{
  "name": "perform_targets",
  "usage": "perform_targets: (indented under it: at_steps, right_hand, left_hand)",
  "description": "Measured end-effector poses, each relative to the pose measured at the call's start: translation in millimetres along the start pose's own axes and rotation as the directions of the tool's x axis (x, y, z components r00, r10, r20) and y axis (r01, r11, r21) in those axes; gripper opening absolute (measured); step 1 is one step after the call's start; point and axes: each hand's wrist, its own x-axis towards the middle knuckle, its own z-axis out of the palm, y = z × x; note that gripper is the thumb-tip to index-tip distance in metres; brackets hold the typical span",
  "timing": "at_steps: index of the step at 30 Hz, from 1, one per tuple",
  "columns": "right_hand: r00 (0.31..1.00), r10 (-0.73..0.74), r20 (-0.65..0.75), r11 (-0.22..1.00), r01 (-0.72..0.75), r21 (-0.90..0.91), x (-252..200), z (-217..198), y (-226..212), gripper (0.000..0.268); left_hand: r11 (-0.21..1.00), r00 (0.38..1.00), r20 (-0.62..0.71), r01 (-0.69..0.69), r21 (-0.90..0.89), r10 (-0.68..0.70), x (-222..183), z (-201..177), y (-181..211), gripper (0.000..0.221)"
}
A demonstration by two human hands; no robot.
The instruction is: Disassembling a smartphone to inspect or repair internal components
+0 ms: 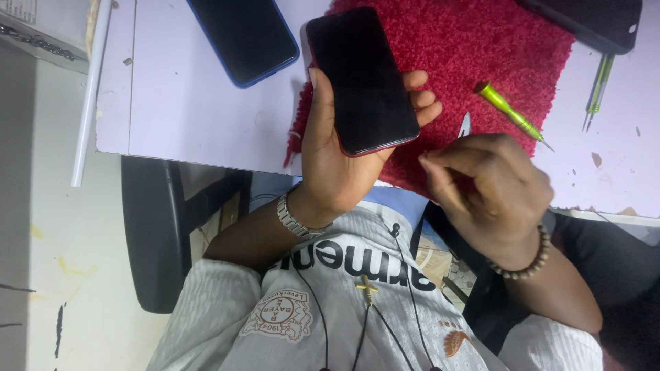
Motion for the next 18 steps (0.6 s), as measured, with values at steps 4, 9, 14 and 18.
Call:
perform_targets:
  at_steps: [4, 9, 14, 18]
  right_hand:
    - [0.999, 0.030, -0.014, 0.999, -0.029, 0.016, 0, 10, -7, 0.009]
    - [0.996, -0.081, -0.047, 0.988, 0.074, -0.132, -4, 25, -7, 0.014]
    - [0.993, -0.109, -0.054, 0.967, 0.094, -0.236, -10, 32, -7, 0.017]
    - [0.991, -0.129, -0.033, 0.963, 0.118, -0.241, -14, 34, -5, 0.021]
  left_hand:
    - [1.000, 1.000, 0.012, 0.001, 0.003, -0.001, -1, 0, -1, 0.078]
    - [1.000, 1.000, 0.009, 0.006, -0.029, -0.006, -1, -4, -4, 0.077]
    - [1.000, 1.000, 0.007, 0.007, 0.004, -0.007, -1, -2, -3, 0.078]
    - [1.000, 1.000, -0.001, 0.004, 0.013, -0.004, -1, 1, -3, 0.078]
